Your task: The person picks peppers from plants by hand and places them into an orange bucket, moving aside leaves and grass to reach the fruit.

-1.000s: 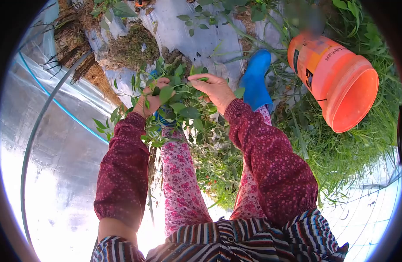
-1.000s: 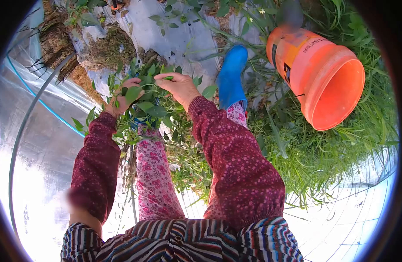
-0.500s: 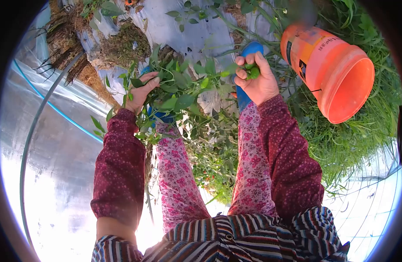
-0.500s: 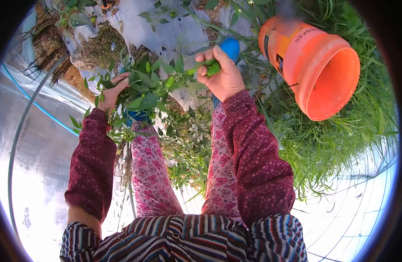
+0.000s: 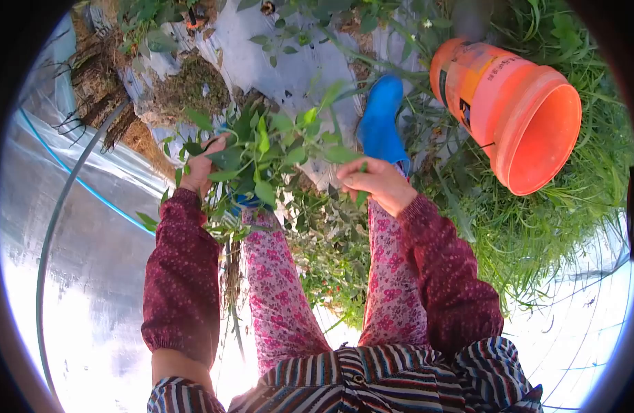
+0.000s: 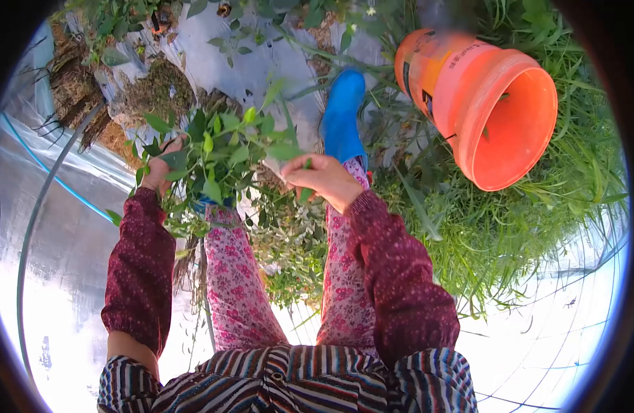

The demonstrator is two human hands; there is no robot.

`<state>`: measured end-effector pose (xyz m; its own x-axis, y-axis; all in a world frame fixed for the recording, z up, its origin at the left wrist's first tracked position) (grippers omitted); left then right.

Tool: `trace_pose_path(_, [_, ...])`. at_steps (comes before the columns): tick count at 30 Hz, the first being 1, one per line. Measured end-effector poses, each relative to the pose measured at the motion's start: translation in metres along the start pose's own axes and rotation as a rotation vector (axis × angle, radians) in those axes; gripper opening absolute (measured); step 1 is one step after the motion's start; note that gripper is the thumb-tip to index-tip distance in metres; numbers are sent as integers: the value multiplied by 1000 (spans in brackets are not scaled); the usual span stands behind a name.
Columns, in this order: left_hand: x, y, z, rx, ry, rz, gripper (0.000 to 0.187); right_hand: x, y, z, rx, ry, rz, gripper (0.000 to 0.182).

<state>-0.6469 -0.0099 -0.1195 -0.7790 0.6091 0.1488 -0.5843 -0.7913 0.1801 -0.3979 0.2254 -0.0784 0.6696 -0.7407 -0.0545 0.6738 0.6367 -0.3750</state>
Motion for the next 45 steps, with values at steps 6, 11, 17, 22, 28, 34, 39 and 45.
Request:
trace_pose_path(6, [18,-10,6,-147,-356,-518,37,-64,82,104,236,398,-165,12])
trace_pose_path(11, [-11,4,-30,-150,-345,-971,49,-97,179,166,505,664,-276,15])
trace_pose_path(17, [42,-25,59,57,-695,-1721,69,-108,214,188,1040,583,397,43])
trace_pose_path(22, [34,-10,69,21,-410,-2045,43,-112,195,217,994,475,146,39])
trace_pose_path(28, [22,-9,82,19,-579,-2390,28,-131,117,218,873,614,192,26])
trace_pose_path(34, [-25,-24,65,-98,-376,-2040,32,-150,27,174,506,647,212,19])
trace_pose_path(39, [100,-24,69,-407,-5,-1501,53,-165,-15,131,339,652,303,21])
trace_pose_path(45, [224,-120,-18,-107,-775,-1416,22,-162,-43,85,240,584,265,21])
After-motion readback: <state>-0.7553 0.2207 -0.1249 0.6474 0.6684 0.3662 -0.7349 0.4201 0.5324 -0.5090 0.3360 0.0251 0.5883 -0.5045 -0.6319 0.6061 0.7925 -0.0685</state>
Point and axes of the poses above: each hand's wrist, its own z-axis away from the middle knuckle, its own y-axis out of the back of the hand, x = y × z, the point moved 4 cm from there along -z, towards the middle knuckle, and after that the axes turned 8 degrees about x, right-handed, at the moved point
